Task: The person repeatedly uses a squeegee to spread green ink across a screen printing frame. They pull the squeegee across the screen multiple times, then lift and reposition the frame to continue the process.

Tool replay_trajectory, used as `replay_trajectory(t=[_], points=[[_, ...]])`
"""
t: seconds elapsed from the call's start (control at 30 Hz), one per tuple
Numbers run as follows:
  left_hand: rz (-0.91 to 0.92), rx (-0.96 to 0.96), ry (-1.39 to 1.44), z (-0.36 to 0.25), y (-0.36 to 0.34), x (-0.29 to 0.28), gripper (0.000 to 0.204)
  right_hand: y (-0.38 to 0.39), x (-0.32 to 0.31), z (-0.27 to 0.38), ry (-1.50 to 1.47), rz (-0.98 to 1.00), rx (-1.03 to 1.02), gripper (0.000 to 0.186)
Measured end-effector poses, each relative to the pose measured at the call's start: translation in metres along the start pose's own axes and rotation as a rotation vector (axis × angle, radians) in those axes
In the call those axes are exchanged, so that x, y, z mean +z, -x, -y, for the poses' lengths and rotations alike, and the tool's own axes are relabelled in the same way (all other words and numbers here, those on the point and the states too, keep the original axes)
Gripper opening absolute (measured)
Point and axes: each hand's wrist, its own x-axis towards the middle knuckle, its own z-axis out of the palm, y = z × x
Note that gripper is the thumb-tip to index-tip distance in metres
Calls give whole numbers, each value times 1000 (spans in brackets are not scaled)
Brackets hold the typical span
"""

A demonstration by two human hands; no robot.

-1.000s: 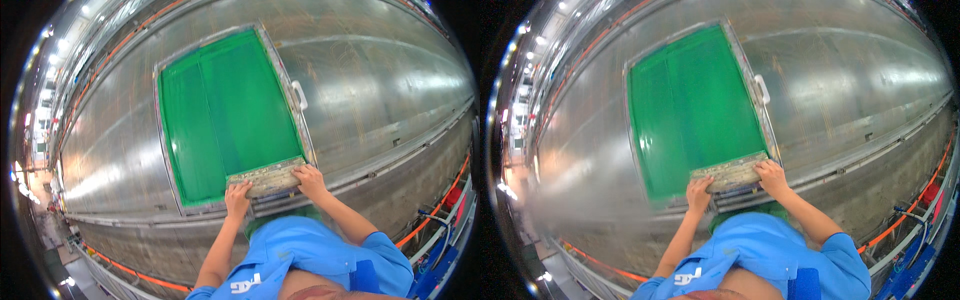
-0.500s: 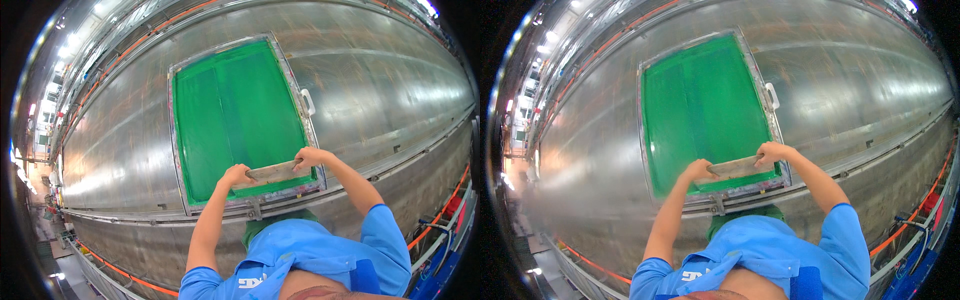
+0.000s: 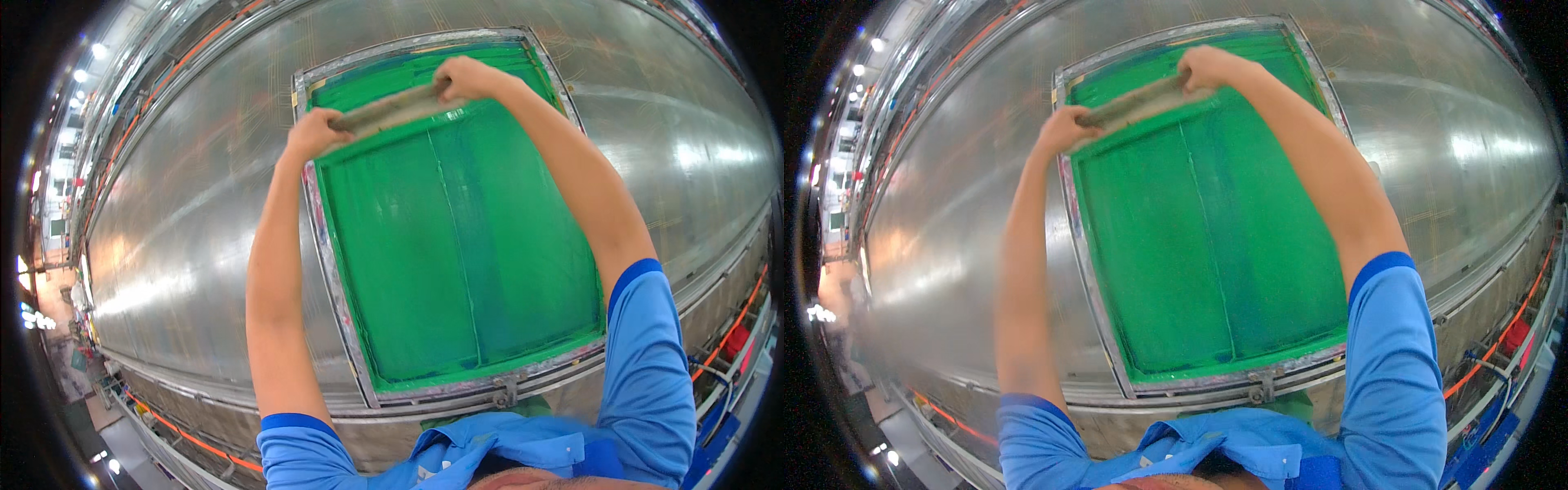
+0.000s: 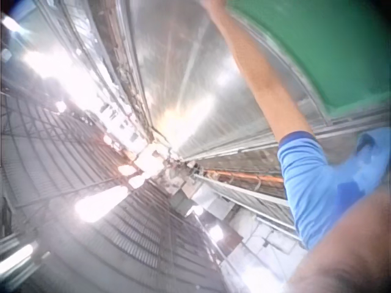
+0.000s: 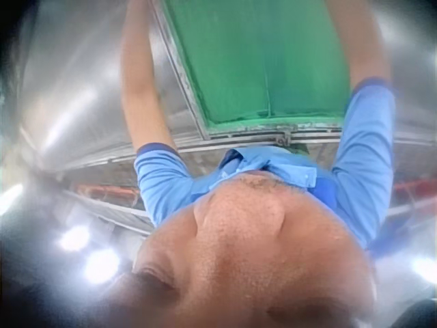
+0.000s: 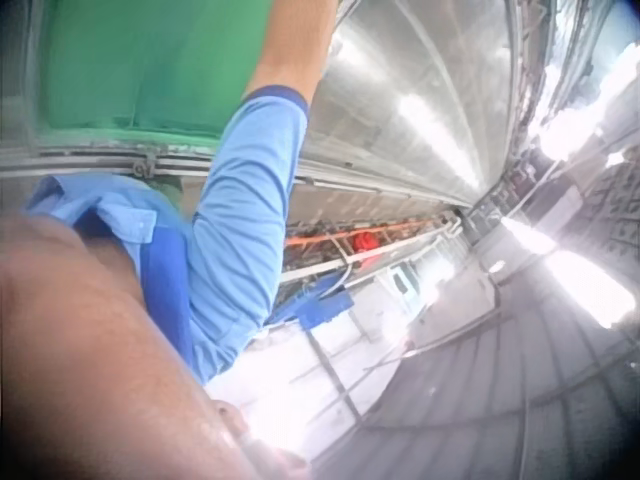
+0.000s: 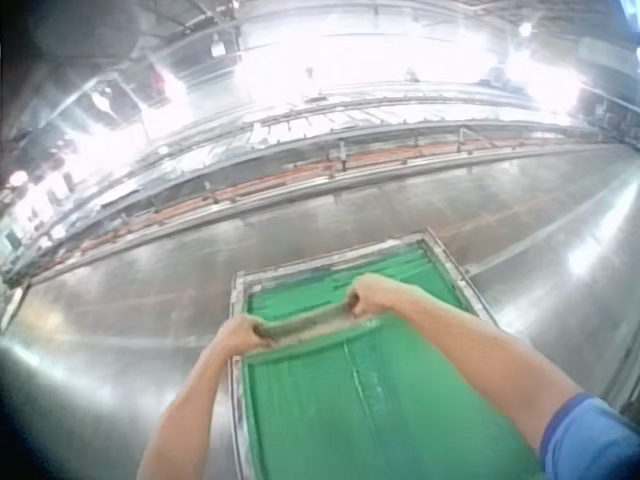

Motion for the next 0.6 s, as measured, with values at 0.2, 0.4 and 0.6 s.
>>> replay_trajectory(t=[0.2, 0.4, 0.6], points=[[-212, -24, -54, 24, -82, -16, 40, -61, -2, -29, 14, -251, 109, 36], [-300, -72, -11, 16, -30, 47, 42, -11, 57, 12, 106, -263, 296, 29], [-312, 26, 15, -26, 177, 123, 47, 166, 96, 111, -2, -179, 110, 32]])
